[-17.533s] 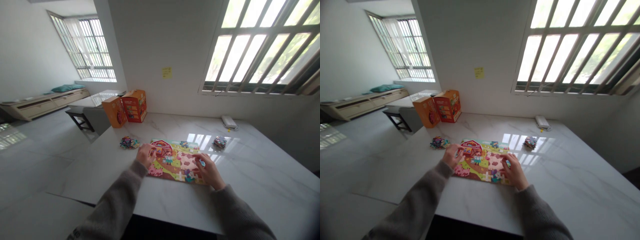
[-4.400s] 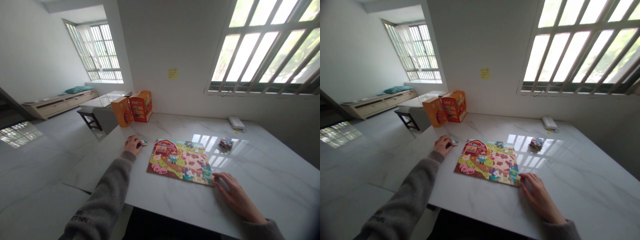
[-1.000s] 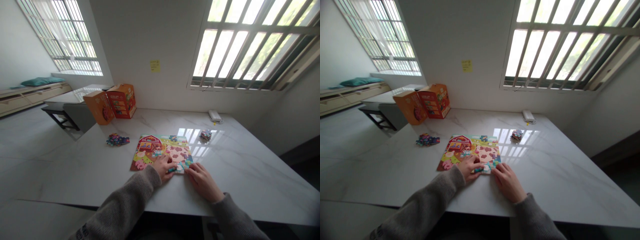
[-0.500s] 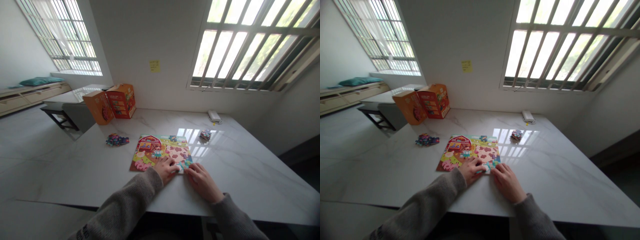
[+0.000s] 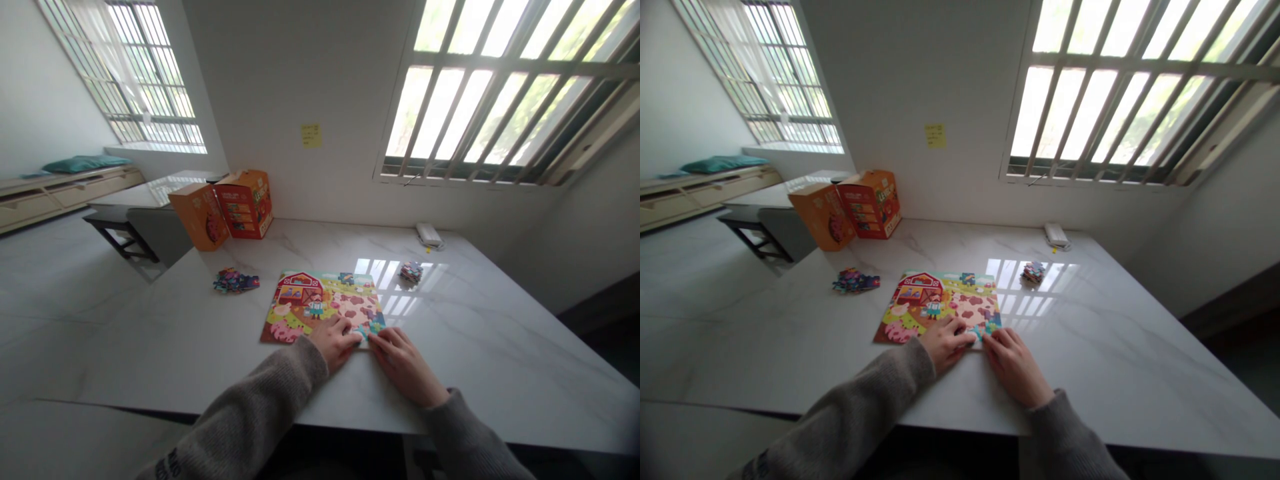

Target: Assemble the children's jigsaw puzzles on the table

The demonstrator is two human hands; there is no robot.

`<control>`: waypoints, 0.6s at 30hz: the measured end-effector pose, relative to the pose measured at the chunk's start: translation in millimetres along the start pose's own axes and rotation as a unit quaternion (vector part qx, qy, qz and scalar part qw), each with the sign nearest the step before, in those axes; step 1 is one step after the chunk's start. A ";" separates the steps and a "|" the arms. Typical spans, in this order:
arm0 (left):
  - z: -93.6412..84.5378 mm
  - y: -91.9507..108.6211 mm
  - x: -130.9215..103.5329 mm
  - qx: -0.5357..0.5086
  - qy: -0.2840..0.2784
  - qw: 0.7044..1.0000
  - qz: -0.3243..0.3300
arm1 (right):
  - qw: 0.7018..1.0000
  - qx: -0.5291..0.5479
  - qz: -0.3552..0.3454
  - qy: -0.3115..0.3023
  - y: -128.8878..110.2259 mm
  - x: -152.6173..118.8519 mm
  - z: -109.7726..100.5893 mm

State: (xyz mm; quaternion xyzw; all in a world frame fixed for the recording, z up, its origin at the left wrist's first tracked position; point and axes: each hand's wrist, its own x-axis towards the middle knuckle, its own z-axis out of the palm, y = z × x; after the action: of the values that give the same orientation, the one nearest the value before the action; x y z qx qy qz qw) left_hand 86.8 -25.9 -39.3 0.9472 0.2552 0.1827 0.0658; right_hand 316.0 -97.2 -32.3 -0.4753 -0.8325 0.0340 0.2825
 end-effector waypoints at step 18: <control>-6.7 1.1 -4.3 -0.017 0.035 0.999 -0.027 | 1.000 0.006 0.008 0.009 -3.2 0.5 -1.7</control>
State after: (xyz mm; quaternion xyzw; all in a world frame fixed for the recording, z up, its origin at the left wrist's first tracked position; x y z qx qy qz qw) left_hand 81.3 -28.8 -34.2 0.9316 0.2801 0.2182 0.0778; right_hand 314.2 -98.8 -29.6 -0.4808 -0.8258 0.0370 0.2926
